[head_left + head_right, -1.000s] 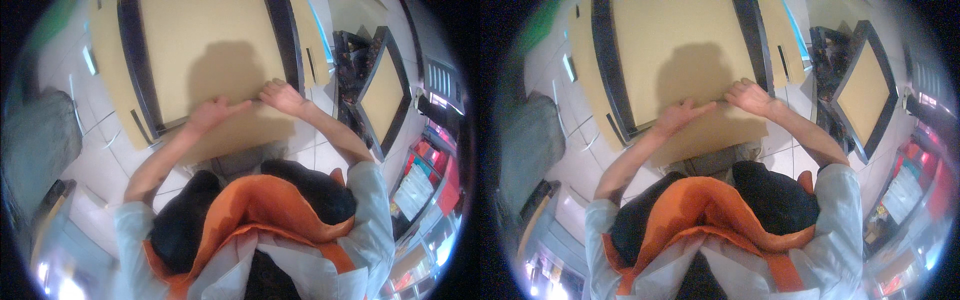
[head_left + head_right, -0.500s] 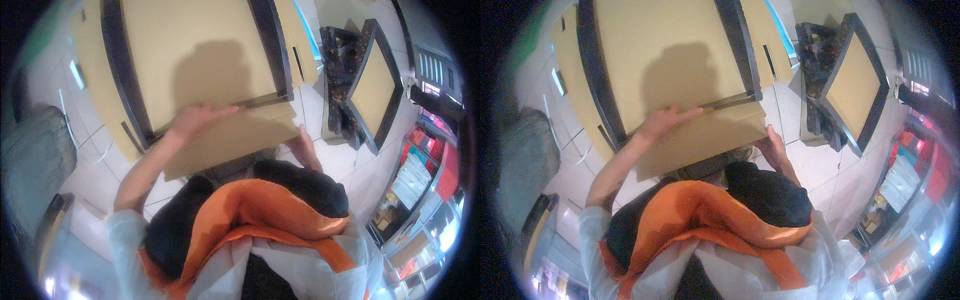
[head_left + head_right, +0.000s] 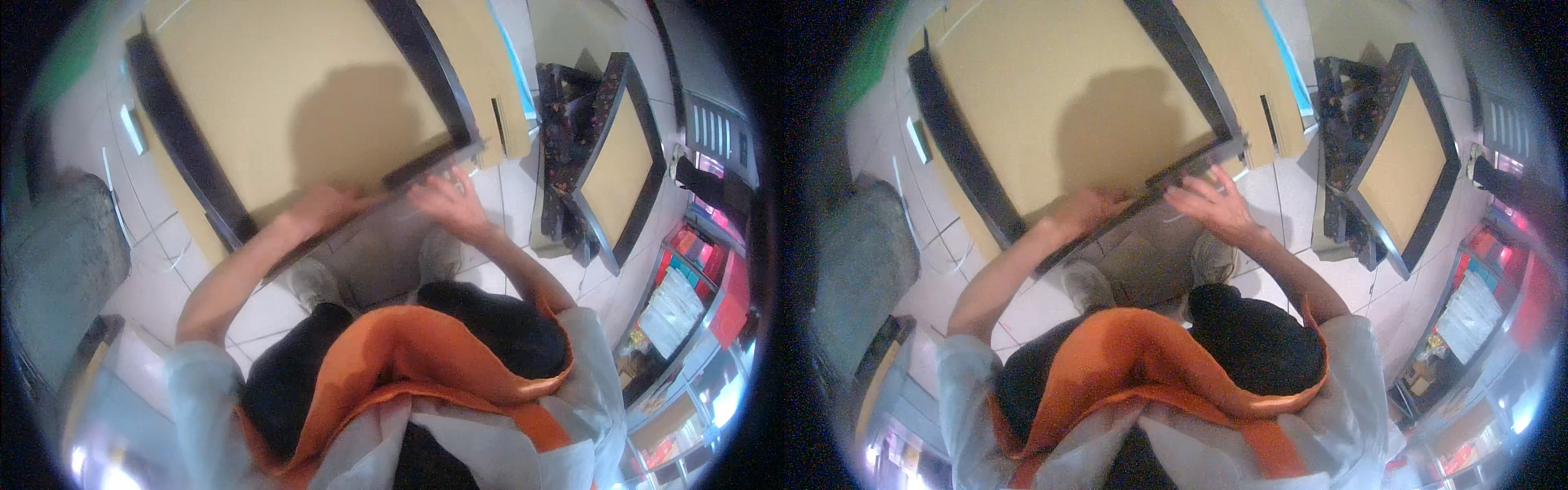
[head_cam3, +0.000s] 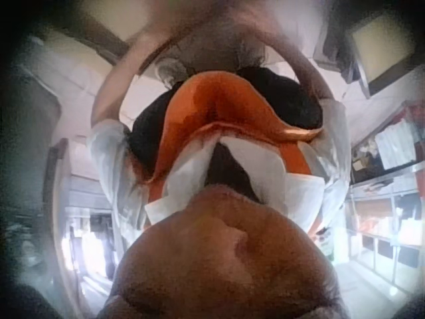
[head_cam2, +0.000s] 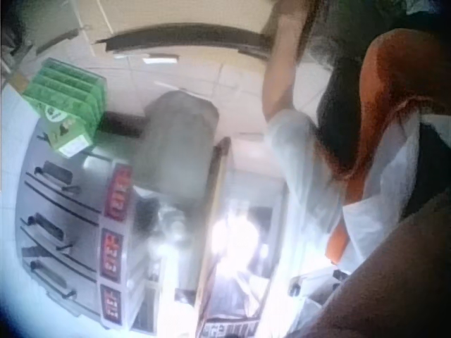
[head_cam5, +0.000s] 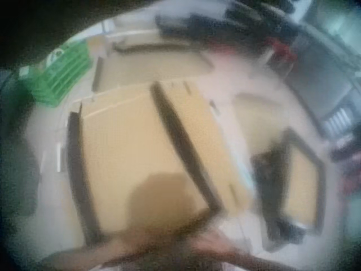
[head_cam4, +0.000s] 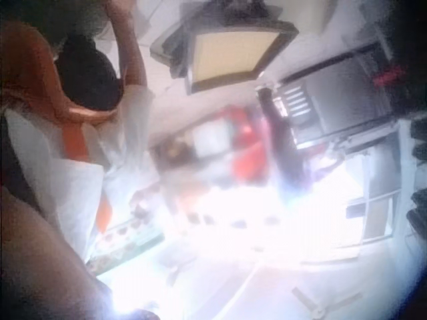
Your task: The person sits on the floor and assembles rectangular frames by fitting four black plastic strips together. They repeatedly pick up the strips, join them into a square shape, and place the completed frames onto a growing stack to the right.
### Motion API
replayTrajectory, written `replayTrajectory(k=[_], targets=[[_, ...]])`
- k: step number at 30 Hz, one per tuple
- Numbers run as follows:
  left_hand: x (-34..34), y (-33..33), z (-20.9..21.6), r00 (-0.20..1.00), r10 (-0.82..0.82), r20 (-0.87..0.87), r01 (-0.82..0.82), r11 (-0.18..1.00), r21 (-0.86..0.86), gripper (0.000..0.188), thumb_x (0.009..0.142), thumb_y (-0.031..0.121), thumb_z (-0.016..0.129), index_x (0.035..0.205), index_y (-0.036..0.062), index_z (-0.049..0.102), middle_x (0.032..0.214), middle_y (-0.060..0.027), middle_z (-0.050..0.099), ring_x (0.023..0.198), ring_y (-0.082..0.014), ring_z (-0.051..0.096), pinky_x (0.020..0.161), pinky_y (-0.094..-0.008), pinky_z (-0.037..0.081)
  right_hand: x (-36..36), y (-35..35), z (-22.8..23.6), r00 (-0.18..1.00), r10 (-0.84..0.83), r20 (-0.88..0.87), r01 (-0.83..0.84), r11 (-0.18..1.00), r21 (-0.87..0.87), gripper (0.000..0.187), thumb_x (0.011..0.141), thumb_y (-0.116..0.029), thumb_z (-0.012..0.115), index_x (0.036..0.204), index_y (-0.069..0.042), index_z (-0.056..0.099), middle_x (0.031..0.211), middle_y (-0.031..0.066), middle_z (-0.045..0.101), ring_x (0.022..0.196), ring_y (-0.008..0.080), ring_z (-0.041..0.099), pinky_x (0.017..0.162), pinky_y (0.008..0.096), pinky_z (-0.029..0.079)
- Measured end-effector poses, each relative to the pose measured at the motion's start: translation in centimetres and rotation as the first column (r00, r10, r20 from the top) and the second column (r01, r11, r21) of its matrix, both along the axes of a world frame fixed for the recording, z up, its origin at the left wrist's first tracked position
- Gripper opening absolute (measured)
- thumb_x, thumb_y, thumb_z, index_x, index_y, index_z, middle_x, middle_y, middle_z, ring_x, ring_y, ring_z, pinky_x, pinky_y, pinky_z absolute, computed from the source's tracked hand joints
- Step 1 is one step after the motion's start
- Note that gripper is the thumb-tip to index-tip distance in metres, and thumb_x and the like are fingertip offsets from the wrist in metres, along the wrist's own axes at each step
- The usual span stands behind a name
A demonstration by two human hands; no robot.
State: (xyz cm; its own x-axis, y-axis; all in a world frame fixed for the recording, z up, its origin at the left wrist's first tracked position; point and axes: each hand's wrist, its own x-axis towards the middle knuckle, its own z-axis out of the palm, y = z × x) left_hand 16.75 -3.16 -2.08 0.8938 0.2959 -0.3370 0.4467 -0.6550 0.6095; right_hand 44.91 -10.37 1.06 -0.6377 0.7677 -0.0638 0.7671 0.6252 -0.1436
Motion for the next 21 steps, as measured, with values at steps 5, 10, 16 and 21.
replayTrajectory(k=[5, 10, 16, 21], targets=[[1.0, 1.7, 2.5, 0.986, 0.021, -0.168, -0.05, 0.985, -0.168, 0.034, 0.092, 0.027, 0.036, 0.123, 0.0136, 0.045, 0.12, -0.0127, 0.05, 0.106, -0.0301, 0.051, 0.089, -0.0372, 0.042, -1.5, 2.3, 0.1, 0.983, -0.011, -0.183, 0.055, 0.971, 0.233, 0.057, 0.071, -0.016, 0.054, 0.127, -0.021, 0.043, 0.129, -0.0059, 0.044, 0.118, 0.0148, 0.041, 0.103, 0.0496, 0.022], [0.4, 2.6, 2.6, 0.99, 0.118, -0.076, -0.132, 0.967, -0.219, 0.037, 0.093, 0.028, 0.036, 0.127, 0.0125, 0.041, 0.122, -0.014, 0.048, 0.108, -0.0282, 0.05, 0.092, -0.0366, 0.04, -2.6, 6.2, 0.5, 0.994, 0.03, -0.103, -0.024, 0.998, 0.056, 0.051, 0.071, -0.014, 0.051, 0.122, -0.016, 0.048, 0.125, 0.0006, 0.048, 0.117, 0.0186, 0.043, 0.1, 0.0443, 0.028], [-1.5, 2.6, 2.8, 0.821, 0.571, 0.014, -0.446, 0.656, -0.609, 0.041, 0.092, 0.028, 0.038, 0.129, 0.01, 0.038, 0.123, -0.0168, 0.047, 0.111, -0.0273, 0.049, 0.095, -0.0351, 0.036, -2.7, 6.6, 0.0, 0.997, 0.068, -0.044, -0.064, 0.993, 0.099, 0.045, 0.07, -0.014, 0.051, 0.115, -0.012, 0.052, 0.118, 0.004, 0.052, 0.113, 0.0189, 0.046, 0.098, 0.0399, 0.03], [-3.5, -0.3, 7.2, 0.385, 0.897, -0.217, -0.876, 0.281, -0.392, 0.043, 0.088, 0.025, 0.044, 0.125, 0.0036, 0.04, 0.12, -0.0195, 0.048, 0.112, -0.0325, 0.046, 0.097, -0.0376, 0.034, -2.3, 6.7, 0.2, 0.996, 0.061, -0.071, -0.052, 0.99, 0.13, 0.037, 0.071, -0.015, 0.05, 0.108, -0.011, 0.055, 0.112, 0.0059, 0.054, 0.107, 0.0204, 0.048, 0.094, 0.0367, 0.034]])
